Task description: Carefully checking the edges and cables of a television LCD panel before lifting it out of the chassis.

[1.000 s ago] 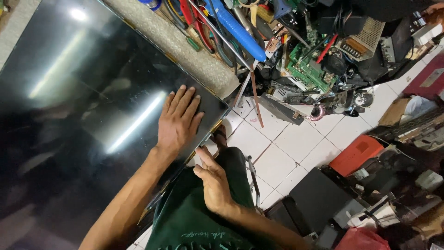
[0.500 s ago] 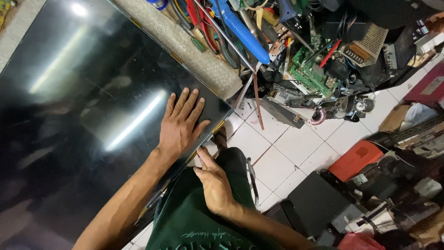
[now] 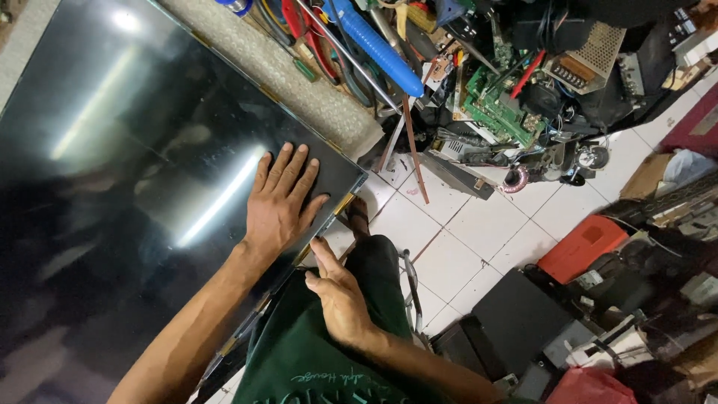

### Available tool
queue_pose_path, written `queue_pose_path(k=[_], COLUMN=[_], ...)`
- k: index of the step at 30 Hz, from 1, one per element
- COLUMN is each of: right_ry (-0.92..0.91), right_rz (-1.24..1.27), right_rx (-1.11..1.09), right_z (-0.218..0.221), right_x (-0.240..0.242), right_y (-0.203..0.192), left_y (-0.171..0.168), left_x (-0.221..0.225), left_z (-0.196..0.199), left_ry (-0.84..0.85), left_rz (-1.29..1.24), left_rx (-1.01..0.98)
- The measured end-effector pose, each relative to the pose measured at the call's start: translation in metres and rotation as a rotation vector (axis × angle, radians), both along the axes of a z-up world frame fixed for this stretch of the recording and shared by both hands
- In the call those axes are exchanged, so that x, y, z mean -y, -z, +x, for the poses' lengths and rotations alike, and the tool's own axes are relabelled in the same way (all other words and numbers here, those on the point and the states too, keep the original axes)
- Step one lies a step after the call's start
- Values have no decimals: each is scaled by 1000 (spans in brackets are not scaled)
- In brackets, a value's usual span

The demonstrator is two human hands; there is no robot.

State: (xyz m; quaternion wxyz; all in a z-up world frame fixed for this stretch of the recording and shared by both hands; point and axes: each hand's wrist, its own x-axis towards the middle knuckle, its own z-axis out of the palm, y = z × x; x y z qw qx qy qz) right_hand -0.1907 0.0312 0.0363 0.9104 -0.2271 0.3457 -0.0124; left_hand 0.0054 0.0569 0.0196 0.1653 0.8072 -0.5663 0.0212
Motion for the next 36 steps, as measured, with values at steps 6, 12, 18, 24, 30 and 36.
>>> queue_pose_path(k=[6, 12, 18, 24, 30, 36], right_ry=[-9, -9, -11, 23, 1, -6], right_rz=[9, 47, 22, 99, 75, 57], right_rx=[21, 52, 40, -63, -55, -5], right_z=[-1, -4, -3, -1, -1, 0], right_x=[5, 5, 7, 4, 2, -2], right_y=[-1, 6, 4, 5, -3, -11], left_y=[-10, -8, -4, -17, -11, -7], left_x=[8, 26, 27, -15, -78, -120], left_z=[4, 27, 29, -11, -55, -75], left_ry=[0, 8, -4, -61, -129, -217], left_rz=[-19, -84, -74, -83, 57, 139], left_rx=[-20, 36, 44, -97, -128, -109])
